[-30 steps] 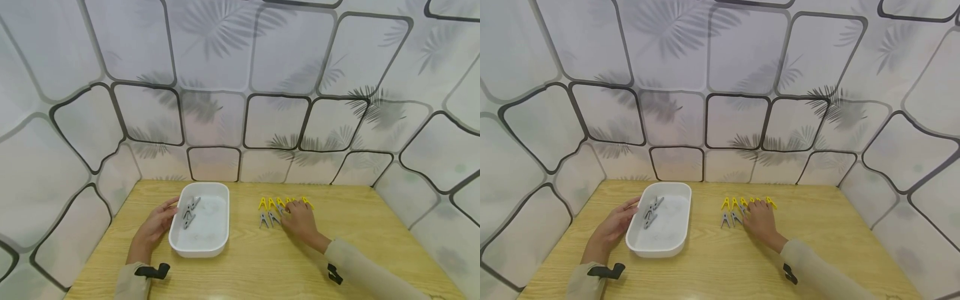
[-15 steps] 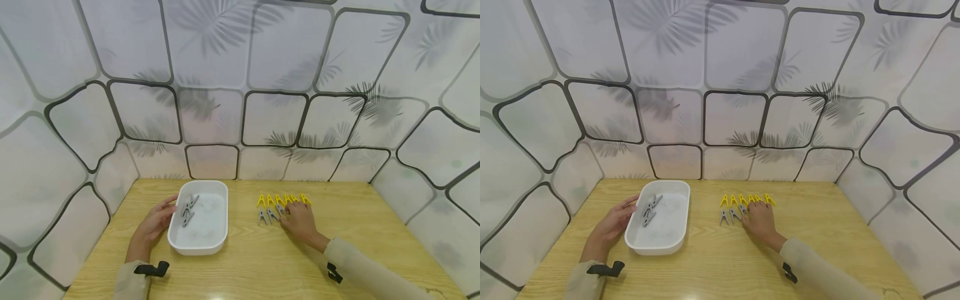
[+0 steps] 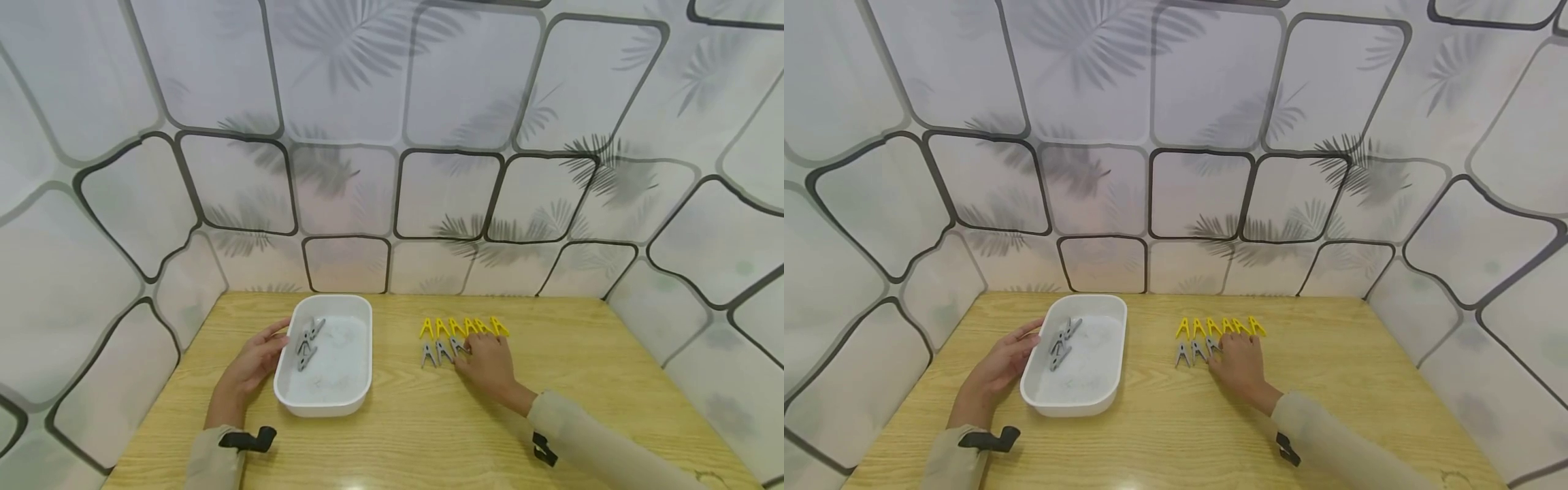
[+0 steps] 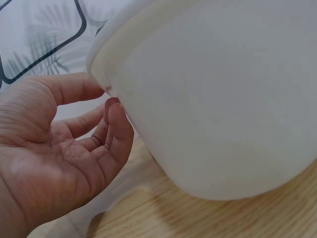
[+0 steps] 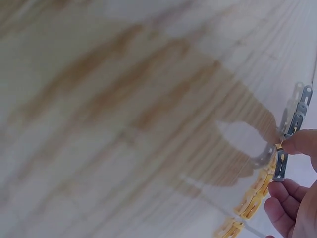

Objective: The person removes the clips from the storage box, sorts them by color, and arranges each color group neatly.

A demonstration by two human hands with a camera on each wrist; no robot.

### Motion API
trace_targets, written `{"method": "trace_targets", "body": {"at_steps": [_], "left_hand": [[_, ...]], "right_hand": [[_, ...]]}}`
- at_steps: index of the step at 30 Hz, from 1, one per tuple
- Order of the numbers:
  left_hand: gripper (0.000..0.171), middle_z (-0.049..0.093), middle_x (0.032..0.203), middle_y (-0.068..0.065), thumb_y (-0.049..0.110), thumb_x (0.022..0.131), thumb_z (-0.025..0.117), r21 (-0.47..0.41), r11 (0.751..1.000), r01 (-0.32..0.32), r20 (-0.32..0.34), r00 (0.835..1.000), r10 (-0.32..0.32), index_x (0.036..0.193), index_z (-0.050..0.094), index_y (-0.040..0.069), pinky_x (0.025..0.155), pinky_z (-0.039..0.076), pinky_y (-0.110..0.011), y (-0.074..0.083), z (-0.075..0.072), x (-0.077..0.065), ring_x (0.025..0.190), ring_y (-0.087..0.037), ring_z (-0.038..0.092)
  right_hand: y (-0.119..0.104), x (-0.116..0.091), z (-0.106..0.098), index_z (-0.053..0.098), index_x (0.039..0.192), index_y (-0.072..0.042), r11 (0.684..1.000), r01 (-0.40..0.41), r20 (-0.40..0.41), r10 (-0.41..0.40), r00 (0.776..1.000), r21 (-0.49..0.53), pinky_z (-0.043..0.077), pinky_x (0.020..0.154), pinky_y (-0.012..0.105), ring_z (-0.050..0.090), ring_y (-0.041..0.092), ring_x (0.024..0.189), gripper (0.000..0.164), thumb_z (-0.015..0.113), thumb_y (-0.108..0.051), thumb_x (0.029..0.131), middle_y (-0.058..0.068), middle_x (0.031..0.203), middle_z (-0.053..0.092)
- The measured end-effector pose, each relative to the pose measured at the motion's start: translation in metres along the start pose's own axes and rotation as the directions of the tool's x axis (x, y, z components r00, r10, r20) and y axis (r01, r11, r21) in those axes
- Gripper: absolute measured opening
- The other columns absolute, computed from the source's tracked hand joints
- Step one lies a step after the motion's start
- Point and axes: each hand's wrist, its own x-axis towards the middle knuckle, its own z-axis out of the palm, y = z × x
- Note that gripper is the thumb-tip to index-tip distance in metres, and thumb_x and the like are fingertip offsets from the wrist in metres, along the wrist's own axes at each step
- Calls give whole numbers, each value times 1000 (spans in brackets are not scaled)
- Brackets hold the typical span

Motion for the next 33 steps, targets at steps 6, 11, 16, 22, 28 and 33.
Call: {"method": "trace_targets", "body": {"at_steps": [6, 11, 16, 22, 28, 33], "left_hand": [[44, 69, 111, 9, 11, 106, 53, -2, 1000, -1, 5, 1000, 1, 150, 45, 12, 87, 54, -22, 0, 0, 0, 102, -5, 66], [41, 69, 112, 9, 10, 106, 53, 8, 1000, -13, 11, 1000, 13, 147, 48, 15, 87, 55, -22, 0, 0, 1, 102, -5, 66], [41, 69, 111, 9, 11, 106, 53, 10, 1000, -15, 10, 1000, 14, 147, 48, 15, 87, 55, -23, -1, -1, 0, 102, -5, 66], [40, 69, 112, 9, 10, 105, 54, -1, 1000, -16, 4, 1000, 16, 144, 51, 17, 87, 55, -22, -2, -1, 0, 102, -5, 66], [38, 69, 112, 8, 10, 105, 54, -9, 1000, -11, -2, 1000, 11, 143, 52, 18, 88, 55, -23, -2, -1, -1, 102, -5, 67], [42, 70, 111, 8, 10, 105, 55, -3, 1000, -5, -16, 1000, 5, 147, 49, 14, 88, 55, -23, -1, 1, -1, 102, -6, 67]], "right_hand": [[-3, 1, -1, 70, 82, -8, 999, -44, 12, 43, 999, 15, 44, 83, 50, 64, 26, 75, 31, 86, -34, 77, 7, 77, 71], [-4, 1, -4, 67, 75, -9, 998, -60, 15, 59, 998, 16, 43, 79, 50, 60, 23, 68, 30, 84, -34, 78, 5, 69, 67], [-3, 1, -5, 51, 59, -16, 996, -74, 51, 71, 996, 43, 37, 73, 45, 40, 15, 56, 42, 83, -35, 80, -4, 54, 47], [-4, 1, -5, 52, 61, -17, 995, -74, 72, 69, 995, 63, 37, 72, 45, 41, 15, 58, 41, 82, -36, 81, -5, 56, 47], [-4, -1, -3, 60, 70, -14, 996, -73, 81, 69, 994, 57, 40, 75, 47, 48, 17, 62, 35, 81, -39, 82, -3, 62, 56], [-4, -1, -3, 62, 72, -13, 996, -68, 77, 63, 995, 65, 41, 78, 50, 50, 19, 64, 34, 81, -40, 82, -2, 63, 57]]}}
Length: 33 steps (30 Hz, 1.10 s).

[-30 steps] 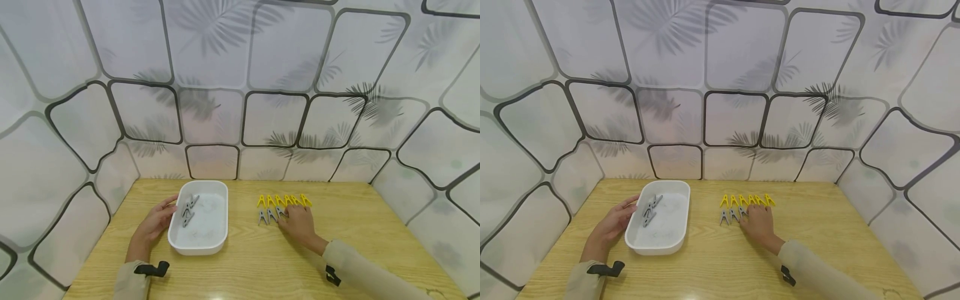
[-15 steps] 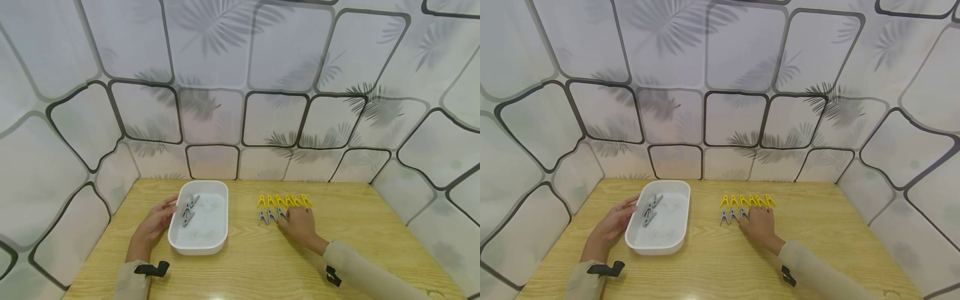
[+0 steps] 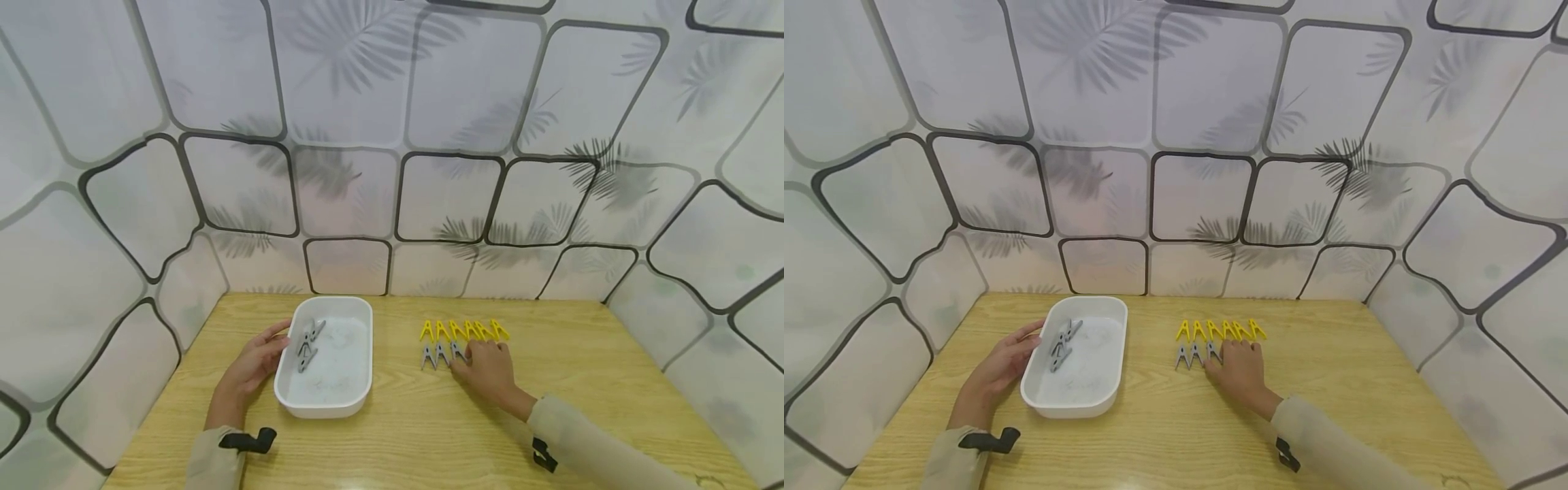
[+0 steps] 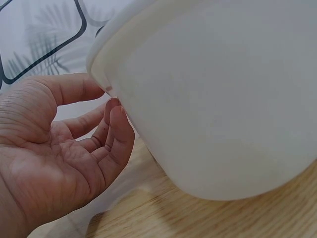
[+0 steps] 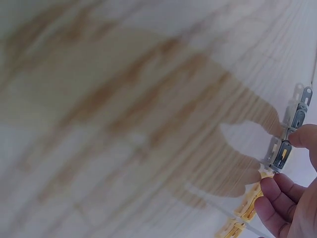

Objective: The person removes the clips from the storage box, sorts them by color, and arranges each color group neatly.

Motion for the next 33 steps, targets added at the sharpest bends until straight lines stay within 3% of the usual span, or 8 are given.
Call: {"method": "trace_targets", "body": {"at_steps": [19, 28, 33], "left_hand": [[46, 69, 111, 8, 11, 106, 54, 1, 1000, -5, 20, 1000, 5, 151, 43, 10, 86, 55, -24, -1, -2, -1, 101, -5, 67], [50, 69, 111, 7, 10, 105, 54, -5, 1000, 14, -10, 1000, -14, 153, 40, 6, 87, 55, -24, 0, 0, 0, 101, -6, 66], [48, 69, 110, 7, 11, 105, 55, -2, 1000, 10, -6, 1000, -10, 151, 43, 8, 87, 55, -23, 0, 0, 1, 101, -6, 66]], "right_hand": [[-6, 0, -3, 68, 77, -10, 999, 35, -37, -33, 999, 41, 44, 79, 52, 51, 14, 60, 23, 78, -28, 87, -2, 61, 60], [-15, 17, -5, 71, 81, -9, 993, 120, -87, -120, 989, -1, 48, 78, 53, 55, 16, 59, 20, 80, -27, 86, -2, 62, 62], [-30, 30, -5, 71, 80, -11, 974, 228, -148, -227, 962, -14, 51, 79, 52, 57, 19, 64, 15, 77, -24, 86, 0, 69, 64]]}}
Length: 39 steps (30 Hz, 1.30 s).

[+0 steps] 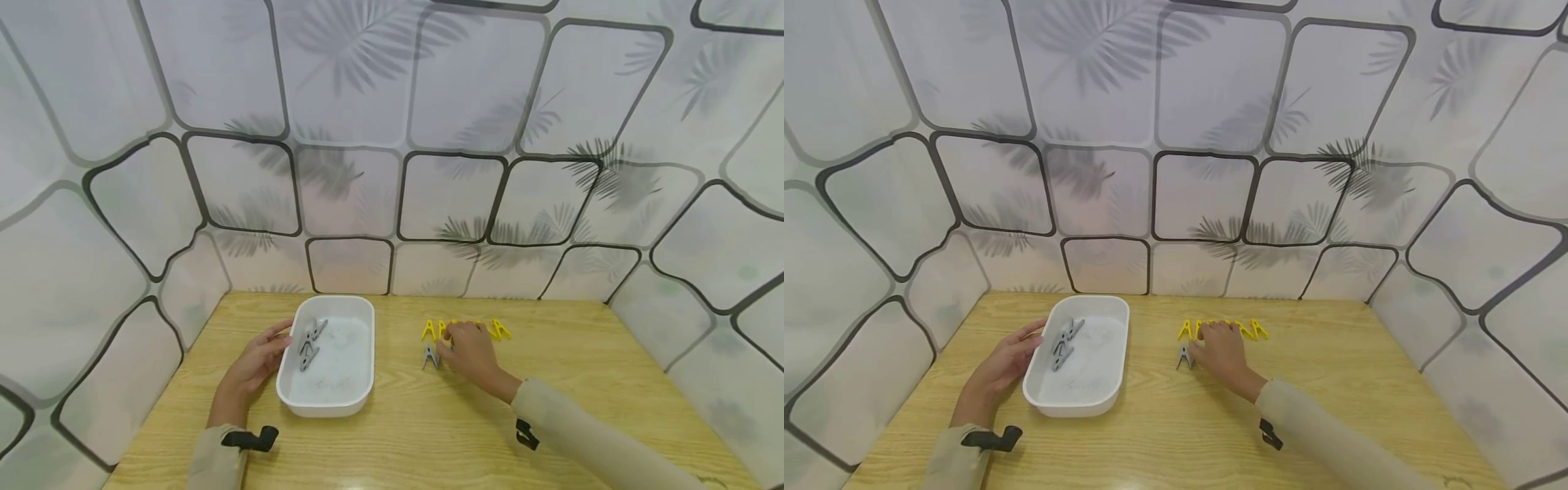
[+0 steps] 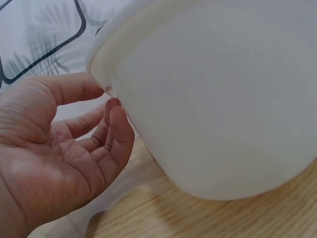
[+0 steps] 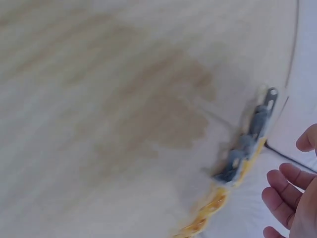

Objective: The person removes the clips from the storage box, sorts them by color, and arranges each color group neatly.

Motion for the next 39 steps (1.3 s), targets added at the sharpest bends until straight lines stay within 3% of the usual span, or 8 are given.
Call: {"method": "trace_targets", "body": {"at_steps": [5, 10, 16, 22, 27, 36, 39], "left_hand": [[46, 70, 112, 7, 9, 105, 55, -11, 1000, -12, 18, 1000, 12, 150, 46, 10, 89, 56, -24, 0, 1, 0, 103, -7, 67], [42, 71, 111, 6, 7, 105, 53, -36, 999, -21, 31, 999, 22, 147, 50, 12, 88, 56, -24, 2, 1, 0, 102, -7, 68], [47, 71, 110, 7, 7, 105, 53, -35, 999, -21, 26, 999, 22, 151, 43, 7, 87, 55, -23, 3, 0, -3, 102, -6, 67], [50, 70, 110, 8, 8, 106, 52, -26, 1000, -13, 26, 1000, 13, 154, 38, 5, 88, 55, -24, 2, -1, -3, 101, -6, 67], [52, 69, 111, 8, 8, 106, 53, -19, 1000, -15, 29, 999, 16, 155, 37, 4, 88, 55, -24, 2, 0, -2, 102, -6, 67], [49, 70, 109, 9, 8, 105, 52, -13, 1000, -27, 34, 999, 28, 153, 40, 5, 89, 55, -23, 2, -1, -2, 103, -6, 67], [53, 71, 109, 8, 8, 106, 52, -12, 1000, -25, 37, 999, 26, 155, 35, 2, 89, 55, -24, 3, 0, -1, 103, -6, 67]], "right_hand": [[-17, 17, 2, 68, 82, -13, 993, 115, -54, -114, 992, 23, 51, 78, 50, 57, 20, 70, 13, 77, -21, 86, 1, 74, 64], [-39, 38, -1, 67, 90, -13, 975, 194, -50, -189, 981, 105, 47, 80, 47, 56, 21, 75, 8, 74, -18, 89, 2, 79, 63], [-72, 66, -3, 69, 92, -11, 937, 306, -80, -296, 952, 168, 49, 82, 45, 58, 21, 79, 6, 73, -13, 87, 3, 83, 64], [-102, 89, 1, 70, 101, -14, 916, 387, 44, -393, 918, 109, 52, 82, 42, 59, 20, 86, 10, 70, -19, 92, 1, 93, 67], [-123, 103, 4, 70, 109, -15, 891, 446, 149, -455, 878, 88, 50, 79, 36, 56, 19, 89, 16, 68, -24, 96, 2, 97, 66], [-152, 117, 17, 69, 114, -17, 817, 568, 228, -573, 787, 94, 51, 80, 33, 58, 18, 93, 20, 68, -24, 95, 2, 104, 67], [-160, 121, 20, 68, 115, -18, 796, 597, 254, -600, 759, 99, 52, 80, 31, 58, 18, 97, 22, 68, -25, 95, 1, 106, 66]]}}
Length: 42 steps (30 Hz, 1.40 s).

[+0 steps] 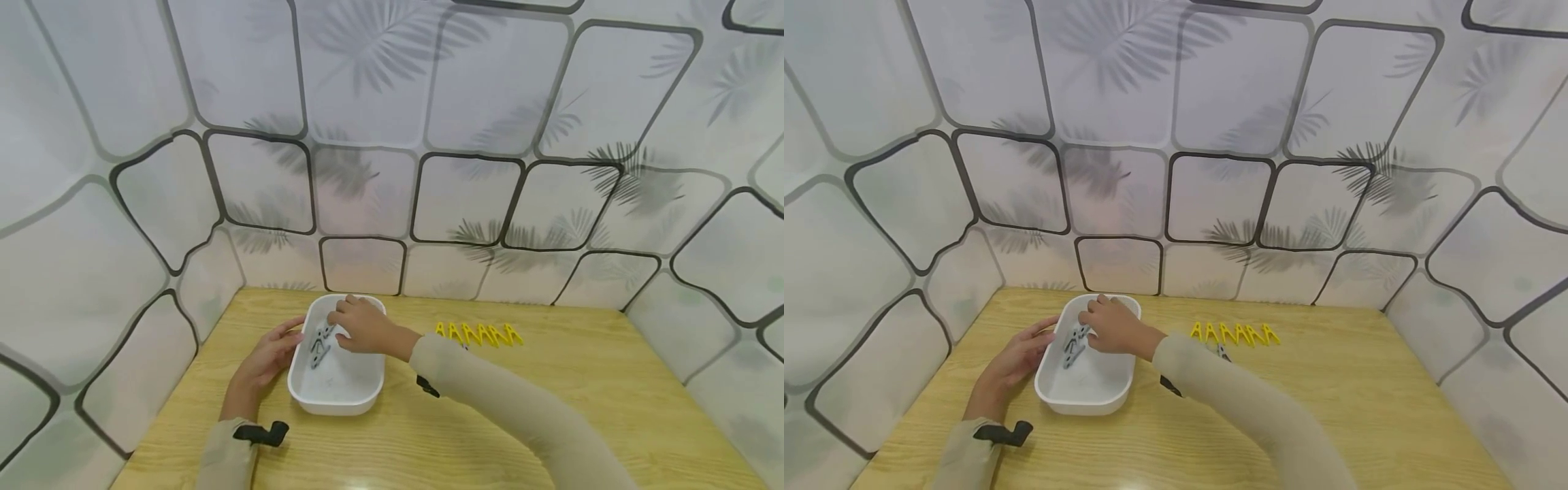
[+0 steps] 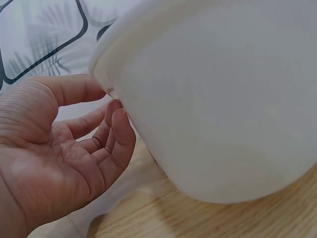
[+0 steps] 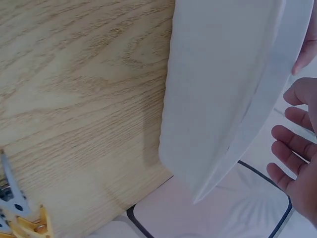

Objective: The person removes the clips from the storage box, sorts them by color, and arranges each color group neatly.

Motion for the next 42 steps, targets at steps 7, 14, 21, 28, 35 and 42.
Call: {"method": "trace_targets", "body": {"at_steps": [7, 14, 21, 28, 35, 42], "left_hand": [[54, 70, 109, 7, 8, 105, 53, 6, 1000, 5, -7, 1000, -5, 155, 34, 1, 87, 56, -26, 1, 2, -1, 103, -9, 67], [52, 68, 109, 8, 10, 105, 55, 8, 999, 34, -26, 999, -34, 154, 37, 6, 89, 56, -26, 3, 2, -2, 104, -8, 66], [50, 68, 107, 8, 8, 105, 53, 7, 1000, 22, -20, 1000, -21, 153, 39, 6, 89, 56, -25, 4, 3, -3, 101, -6, 67], [53, 67, 107, 8, 9, 106, 53, 23, 1000, 17, -26, 1000, -16, 155, 35, 3, 88, 56, -26, 2, 3, -1, 101, -6, 67], [56, 67, 107, 9, 10, 105, 54, 20, 1000, 19, -19, 1000, -19, 156, 32, 2, 88, 56, -26, 4, 4, -2, 101, -6, 67], [54, 69, 107, 9, 9, 105, 55, 22, 999, 24, -27, 999, -23, 155, 37, 4, 88, 57, -27, 4, 3, -3, 100, -7, 68]], "right_hand": [[-9, 15, -2, 67, 124, -21, 999, 38, 153, -33, 988, -31, 50, 90, 32, 57, 16, 110, 29, 69, -28, 96, -1, 118, 65], [-15, 24, 4, 69, 129, -25, 996, 75, 253, -61, 966, -48, 47, 89, 30, 54, 14, 107, 34, 70, -28, 96, -4, 120, 65], [-20, 29, 14, 68, 129, -28, 992, 95, 307, -64, 949, -87, 47, 89, 29, 52, 13, 106, 35, 70, -27, 95, -5, 119, 65], [-23, 32, 23, 68, 127, -29, 987, 101, 324, -57, 944, -123, 45, 85, 27, 52, 12, 103, 31, 70, -29, 96, -7, 115, 64], [-24, 36, 27, 68, 126, -30, 987, 80, 354, -27, 935, -137, 46, 89, 29, 52, 13, 106, 31, 70, -27, 96, -7, 117, 64], [-25, 36, 32, 68, 126, -30, 989, 85, 377, -34, 926, -119, 47, 91, 30, 53, 13, 108, 30, 68, -25, 97, -6, 117, 64]]}}
